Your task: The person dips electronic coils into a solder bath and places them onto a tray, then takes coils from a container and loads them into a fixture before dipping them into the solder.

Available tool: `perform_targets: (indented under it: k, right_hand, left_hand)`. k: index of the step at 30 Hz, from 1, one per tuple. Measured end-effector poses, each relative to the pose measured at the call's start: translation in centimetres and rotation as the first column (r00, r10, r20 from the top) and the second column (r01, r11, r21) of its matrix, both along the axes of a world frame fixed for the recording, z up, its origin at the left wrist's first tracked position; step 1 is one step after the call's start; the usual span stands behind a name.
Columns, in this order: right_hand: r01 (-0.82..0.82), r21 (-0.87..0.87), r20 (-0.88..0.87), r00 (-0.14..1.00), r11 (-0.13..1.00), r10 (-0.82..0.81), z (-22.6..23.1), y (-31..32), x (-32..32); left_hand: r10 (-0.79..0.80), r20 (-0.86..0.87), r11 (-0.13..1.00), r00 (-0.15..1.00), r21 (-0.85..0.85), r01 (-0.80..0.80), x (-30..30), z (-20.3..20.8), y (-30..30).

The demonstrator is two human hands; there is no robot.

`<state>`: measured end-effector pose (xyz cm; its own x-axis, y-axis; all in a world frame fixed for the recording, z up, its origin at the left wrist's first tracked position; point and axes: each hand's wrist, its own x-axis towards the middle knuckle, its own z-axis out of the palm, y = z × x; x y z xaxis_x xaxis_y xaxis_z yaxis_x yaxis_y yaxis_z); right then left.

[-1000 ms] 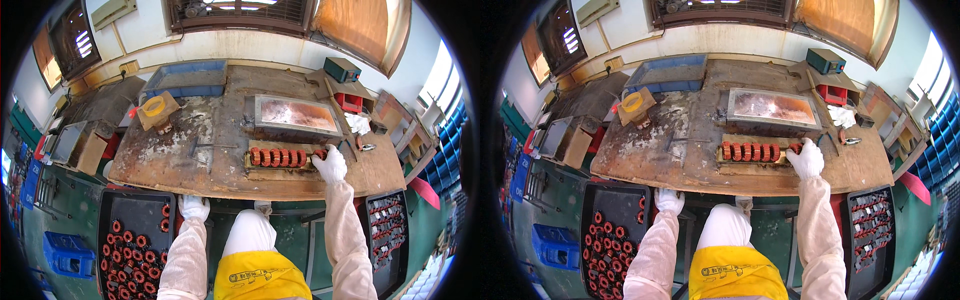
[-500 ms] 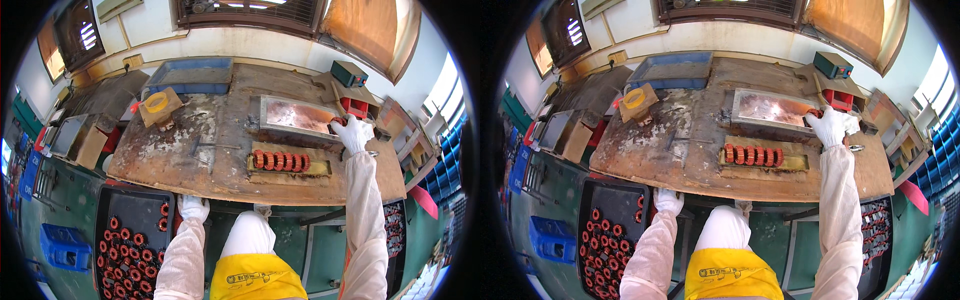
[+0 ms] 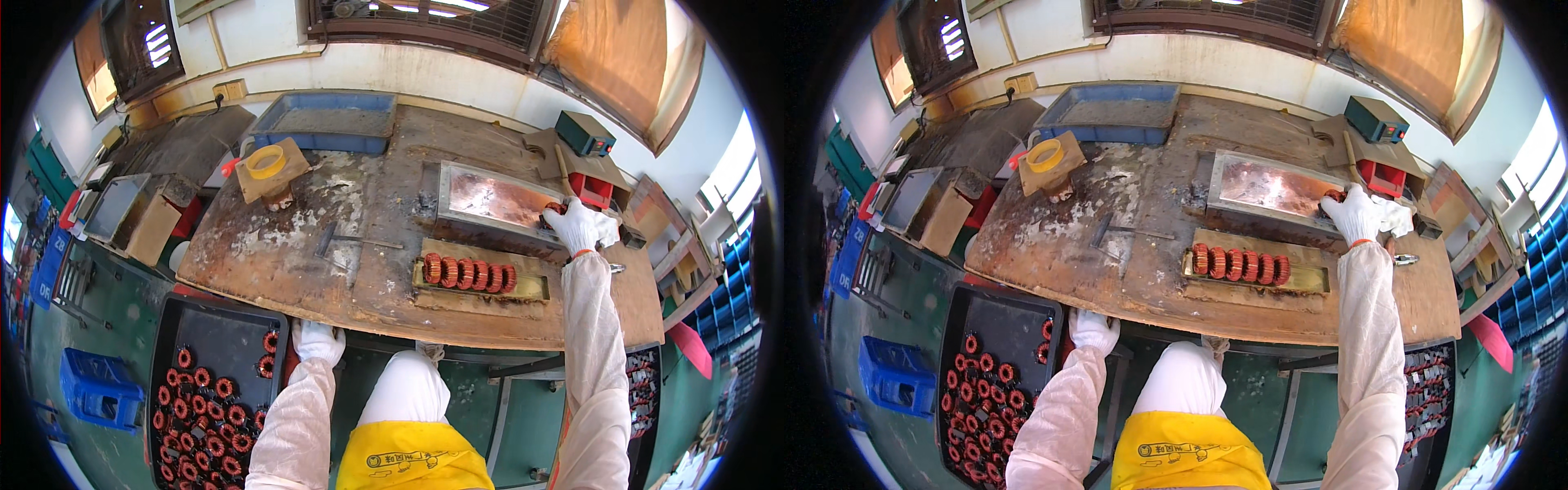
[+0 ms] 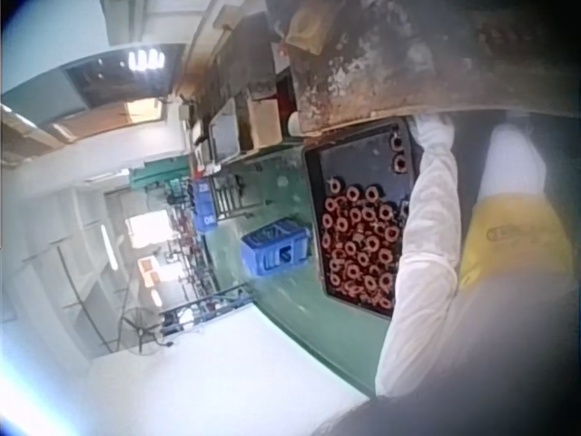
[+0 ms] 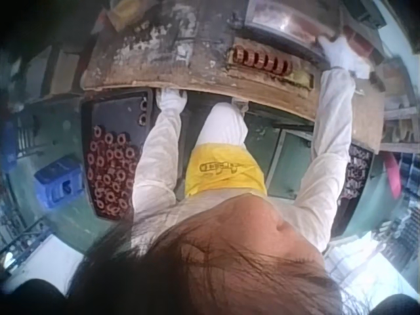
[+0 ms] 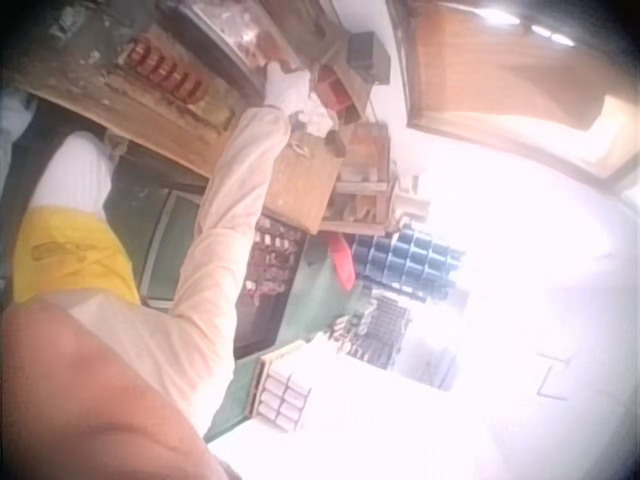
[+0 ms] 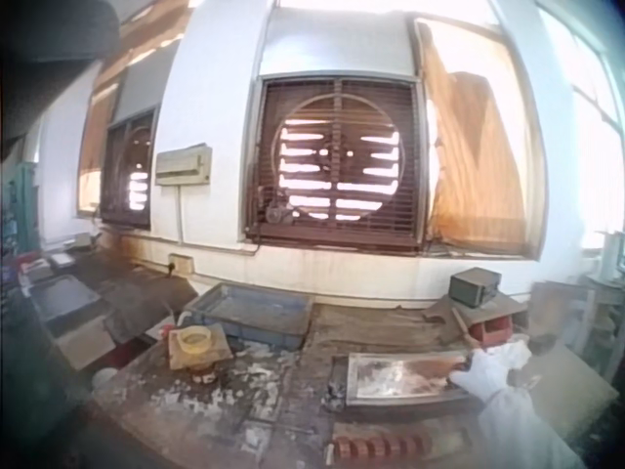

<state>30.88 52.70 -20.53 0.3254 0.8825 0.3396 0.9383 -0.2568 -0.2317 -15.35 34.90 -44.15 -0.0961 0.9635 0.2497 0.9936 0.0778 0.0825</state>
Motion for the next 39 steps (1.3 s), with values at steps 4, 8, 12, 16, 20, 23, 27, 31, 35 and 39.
perform_targets:
  k: [4,8,12,16,20,23,27,31,35,39]
  right_hand:
    - [0.016,-0.087,0.026,1.000,0.996,-0.014,0.0,0.3,-0.5]
    - [-0.008,-0.049,0.033,0.999,0.999,0.010,-0.4,0.4,-0.3]
    - [0.017,-0.074,0.041,0.999,0.997,-0.013,-0.3,0.4,-0.3]
    - [0.012,-0.069,0.036,0.999,0.998,-0.010,-0.3,0.4,-0.5]
    - [0.022,-0.086,0.041,0.999,0.996,-0.019,-0.2,0.2,-0.8]
    - [0.013,-0.069,0.036,0.999,0.998,-0.010,-0.2,0.1,-0.8]
    - [-0.016,-0.058,-0.020,1.000,0.998,0.015,0.1,0.4,0.1]
    - [-0.026,-0.017,-0.065,0.998,1.000,0.025,0.6,0.3,1.2]
    - [-0.081,0.036,-0.283,0.955,0.996,0.088,1.9,-1.0,1.9]
    - [-0.127,0.153,-0.528,0.828,0.980,0.190,1.4,-1.8,6.9]
  left_hand:
    - [-0.001,-0.008,1.000,1.000,0.028,0.001,-0.1,-0.1,-0.2]
    - [0.012,0.001,1.000,1.000,-0.012,-0.012,0.2,0.4,-0.1]
    - [0.009,-0.004,0.998,1.000,-0.056,-0.009,0.2,0.5,0.0]
    - [0.015,0.003,0.996,1.000,-0.091,-0.015,0.1,0.8,-0.2]
    - [0.013,-0.018,0.997,1.000,-0.081,-0.015,0.0,0.3,-0.1]
    - [-0.006,-0.028,0.998,1.000,-0.056,0.004,0.0,0.4,-0.2]
    - [-0.006,-0.028,0.999,1.000,-0.039,0.005,0.1,0.5,-0.1]
    - [0.025,0.026,0.996,0.999,-0.091,-0.022,0.4,1.0,0.1]
    - [0.033,0.009,0.994,0.999,-0.103,-0.032,-0.4,0.4,-0.2]
    - [0.005,-0.018,0.999,1.000,-0.052,-0.006,-0.1,-0.2,0.0]
